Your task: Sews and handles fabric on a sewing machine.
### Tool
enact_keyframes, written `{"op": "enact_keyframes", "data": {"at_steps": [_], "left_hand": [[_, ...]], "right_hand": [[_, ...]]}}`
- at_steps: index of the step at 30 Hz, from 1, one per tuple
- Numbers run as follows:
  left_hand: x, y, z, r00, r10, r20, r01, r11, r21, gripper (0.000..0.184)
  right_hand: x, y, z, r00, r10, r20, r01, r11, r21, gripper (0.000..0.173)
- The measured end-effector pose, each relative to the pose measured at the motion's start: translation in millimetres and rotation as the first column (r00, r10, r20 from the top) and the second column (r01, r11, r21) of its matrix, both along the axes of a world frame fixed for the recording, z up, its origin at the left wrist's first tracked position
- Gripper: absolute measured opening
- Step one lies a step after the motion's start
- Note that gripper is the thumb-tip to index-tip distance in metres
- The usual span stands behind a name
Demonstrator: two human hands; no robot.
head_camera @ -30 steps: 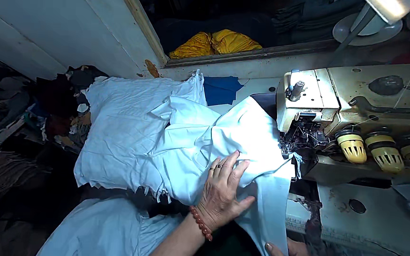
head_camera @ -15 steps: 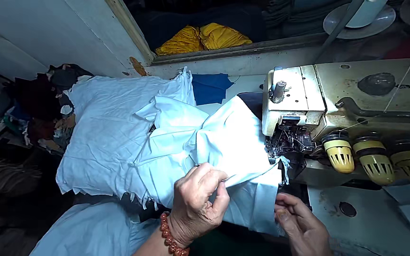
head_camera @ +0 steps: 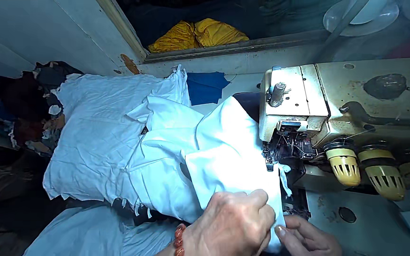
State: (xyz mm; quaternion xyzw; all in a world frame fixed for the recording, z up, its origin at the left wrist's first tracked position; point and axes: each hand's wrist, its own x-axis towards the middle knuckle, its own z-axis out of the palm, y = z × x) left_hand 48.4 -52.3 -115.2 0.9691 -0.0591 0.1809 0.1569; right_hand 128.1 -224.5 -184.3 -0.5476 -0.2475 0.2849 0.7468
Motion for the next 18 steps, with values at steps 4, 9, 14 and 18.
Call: {"op": "enact_keyframes", "data": {"at_steps": [4, 9, 14, 18], "left_hand": [[19.0, 11.0, -2.8, 0.992, 0.126, -0.003, -0.124, 0.973, -0.195, 0.019], [13.9, 24.6, 6.4, 0.988, 0.154, -0.014, -0.154, 0.97, -0.186, 0.016], [7.9, 9.8, 4.1, 0.996, 0.076, 0.051, -0.072, 0.994, -0.083, 0.02], [20.9, 4.5, -3.1, 0.993, 0.1, 0.067, -0.096, 0.994, -0.058, 0.021]], "right_hand": [[13.2, 29.0, 9.6, 0.987, -0.112, 0.114, 0.114, 0.993, -0.013, 0.017], [12.7, 25.4, 16.2, 0.99, -0.092, 0.105, 0.097, 0.994, -0.047, 0.018], [5.5, 18.5, 12.1, 0.997, -0.064, 0.043, 0.065, 0.998, -0.022, 0.022], [7.4, 30.4, 8.2, 0.988, -0.123, 0.09, 0.122, 0.992, 0.016, 0.019]]}}
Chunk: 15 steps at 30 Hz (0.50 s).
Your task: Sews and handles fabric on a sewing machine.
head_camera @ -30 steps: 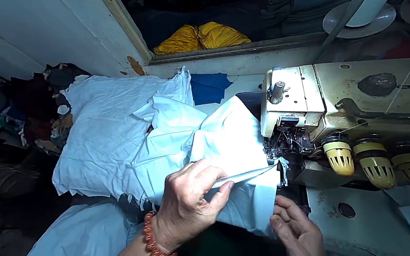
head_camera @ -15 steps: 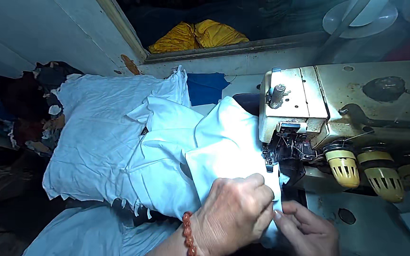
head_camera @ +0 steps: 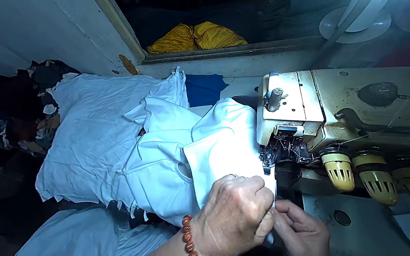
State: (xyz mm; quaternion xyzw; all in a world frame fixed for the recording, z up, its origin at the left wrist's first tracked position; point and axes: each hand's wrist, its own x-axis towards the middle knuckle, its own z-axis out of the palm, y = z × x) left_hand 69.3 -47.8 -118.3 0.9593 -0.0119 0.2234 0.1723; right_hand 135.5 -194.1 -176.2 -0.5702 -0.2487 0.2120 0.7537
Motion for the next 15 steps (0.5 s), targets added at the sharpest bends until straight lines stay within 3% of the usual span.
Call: {"op": "enact_keyframes", "data": {"at_steps": [3, 9, 15], "left_hand": [[6.8, -1.9, -0.1, 0.997, 0.079, 0.017, -0.079, 0.997, -0.011, 0.018], [-15.6, -0.4, -1.5, 0.988, 0.151, -0.028, -0.151, 0.988, 0.02, 0.017], [-26.4, 3.4, -10.9, 0.987, 0.156, 0.048, -0.15, 0.982, -0.111, 0.019]], "right_hand": [[0.7, 4.1, 0.9, 1.0, -0.015, -0.013, 0.015, 1.0, 0.027, 0.019], [7.1, -2.9, -0.7, 0.994, 0.1, -0.051, -0.097, 0.994, 0.059, 0.016], [2.5, -8.2, -10.4, 0.995, 0.085, -0.045, -0.083, 0.995, 0.053, 0.012]]}}
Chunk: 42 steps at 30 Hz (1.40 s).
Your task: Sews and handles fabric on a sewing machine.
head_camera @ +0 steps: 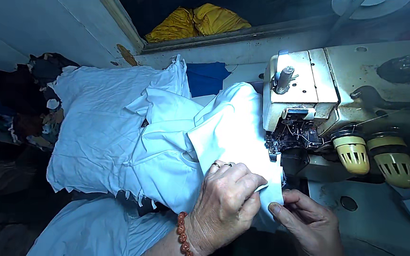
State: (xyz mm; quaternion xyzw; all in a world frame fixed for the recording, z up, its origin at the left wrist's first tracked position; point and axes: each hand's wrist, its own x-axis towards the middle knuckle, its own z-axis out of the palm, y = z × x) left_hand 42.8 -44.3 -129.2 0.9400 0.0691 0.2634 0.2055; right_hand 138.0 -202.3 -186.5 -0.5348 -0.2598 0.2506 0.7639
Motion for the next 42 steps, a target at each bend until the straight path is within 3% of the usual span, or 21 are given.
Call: {"op": "enact_keyframes", "data": {"at_steps": [4, 8, 14, 24, 28, 34, 39, 42], "left_hand": [[4.2, 16.9, -6.8, 0.995, -0.015, 0.1, 0.021, 0.998, -0.059, 0.018], [3.0, 24.3, 5.0, 0.992, -0.09, 0.088, 0.1, 0.988, -0.12, 0.014], [3.3, -3.9, 2.1, 0.978, -0.201, 0.059, 0.192, 0.972, 0.132, 0.013], [27.8, 3.8, 5.1, 0.993, -0.111, 0.035, 0.095, 0.948, 0.302, 0.014], [27.6, 9.6, 4.9, 0.993, -0.114, 0.01, 0.108, 0.958, 0.267, 0.016], [29.9, 14.4, -4.0, 0.99, -0.066, 0.128, 0.033, 0.969, 0.246, 0.016], [44.2, 28.7, -4.8, 0.992, 0.059, 0.109, -0.077, 0.982, 0.173, 0.018], [38.8, 29.4, -0.2, 0.979, 0.197, 0.045, -0.201, 0.974, 0.104, 0.018]], "right_hand": [[-1.9, -4.0, 4.2, 0.989, 0.057, -0.136, -0.052, 0.998, 0.039, 0.016], [-4.6, -7.4, 8.0, 0.96, 0.113, -0.257, -0.107, 0.994, 0.038, 0.029], [-3.6, -10.3, 9.8, 0.962, 0.159, -0.222, -0.147, 0.987, 0.07, 0.044], [-11.0, 14.0, 5.5, 0.988, 0.076, -0.137, -0.061, 0.992, 0.11, 0.018], [-16.5, 25.2, 3.1, 0.996, 0.037, -0.084, -0.027, 0.993, 0.119, 0.017], [-21.3, 32.8, 9.4, 0.997, 0.065, -0.045, -0.062, 0.995, 0.074, 0.018], [-23.0, 36.8, 23.0, 0.983, 0.178, -0.039, -0.179, 0.983, -0.03, 0.011], [-14.6, 30.3, 30.0, 0.976, 0.167, 0.142, -0.145, 0.978, -0.152, 0.012]]}}
